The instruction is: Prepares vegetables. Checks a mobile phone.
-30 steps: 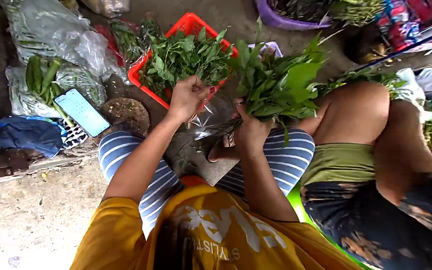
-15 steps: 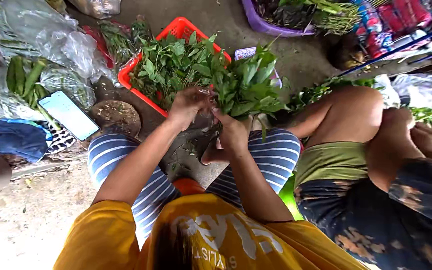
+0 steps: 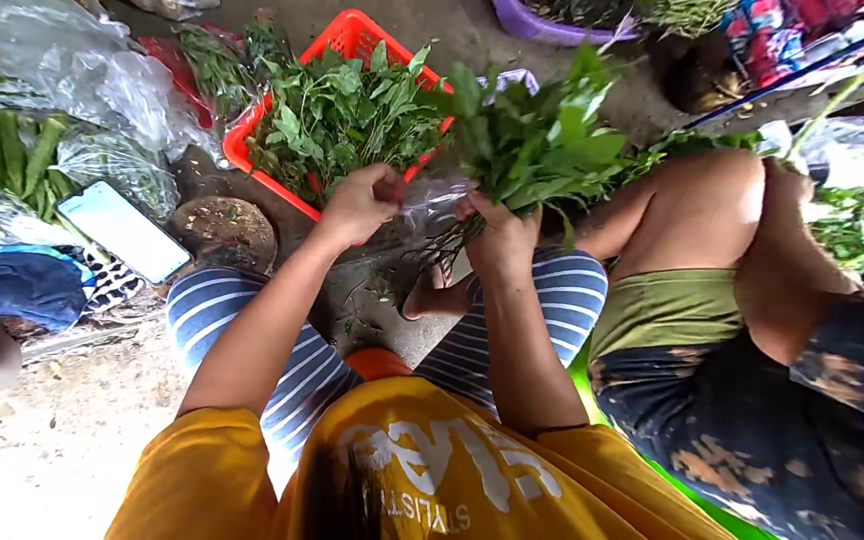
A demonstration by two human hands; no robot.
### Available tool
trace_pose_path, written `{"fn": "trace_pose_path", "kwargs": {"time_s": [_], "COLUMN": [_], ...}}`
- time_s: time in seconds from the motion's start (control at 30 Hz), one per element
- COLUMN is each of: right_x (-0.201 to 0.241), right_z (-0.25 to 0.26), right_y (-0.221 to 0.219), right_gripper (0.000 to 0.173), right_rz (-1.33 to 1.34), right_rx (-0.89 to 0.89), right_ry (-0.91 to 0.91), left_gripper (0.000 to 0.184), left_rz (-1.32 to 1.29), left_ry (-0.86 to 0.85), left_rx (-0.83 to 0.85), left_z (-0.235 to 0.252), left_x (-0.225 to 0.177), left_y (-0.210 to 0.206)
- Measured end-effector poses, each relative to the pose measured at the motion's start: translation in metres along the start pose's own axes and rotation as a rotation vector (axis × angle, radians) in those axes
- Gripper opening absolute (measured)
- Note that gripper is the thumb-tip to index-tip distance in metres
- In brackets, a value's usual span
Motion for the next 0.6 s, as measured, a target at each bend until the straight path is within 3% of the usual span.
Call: {"fn": "trace_pose_path", "kwargs": {"time_s": [0.07, 0.17, 0.23, 0.3, 0.37, 0.4, 0.5, 0.6], "right_x": [0.002, -0.007, -0.015, -0.019, -0.023, -0.024, -0.017, -0.023], "right_z": [0.0, -0.004, -0.011, -0.015, -0.013, -0.011, -0.01, -0.01], "right_y": [0.004, 0.015, 0.019, 0.019, 0.02, 0.021, 0.019, 0.018], "right_gripper": [0.014, 0.017, 0.015, 0.015, 0.016, 0.017, 0.016, 0.011], "right_rz": [0.005, -0.215, -0.354, -0.369, -0.338, -0.314, -0.309, -0.387], "right_rx": [0.019, 0.029, -0.003, -0.023, -0.043, -0.049, -0.03, 0.017], "right_ry": [0.042, 0.141, 0.131, 0.06, 0.062, 0.072, 0.047, 0.073], "left_gripper": [0.017, 0.016, 0.022, 0.028, 0.024, 0.024, 0.021, 0.039], "left_rz": [-0.083, -0.707, -0.942, -0.956, -0.71, -0.47, 0.258, 0.581], "left_ry": [0.039, 0.21, 0.164, 0.041, -0.088, -0.132, -0.202, -0.181], "left_rx": [-0.115, -0.128, -0.069, 0.116, 0.272, 0.253, 0.033, -0.158], "left_z": [0.001, -0.002, -0.005, -0.008, -0.012, -0.015, -0.015, -0.005], "left_x": [0.004, -0.003, -0.004, -0.001, -0.003, -0.007, -0.013, -0.007], "left_y": [0.005, 0.009, 0.009, 0.011, 0.016, 0.018, 0.012, -0.001]}}
Point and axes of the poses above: each hand's wrist, its own z-axis towards the middle knuckle, its own y-axis out of the back of the hand, x = y × z, the point moved 2 cm from there along z, towards the middle knuckle, and after that the axes turned 5 degrees about -x, right-handed, at the moved point
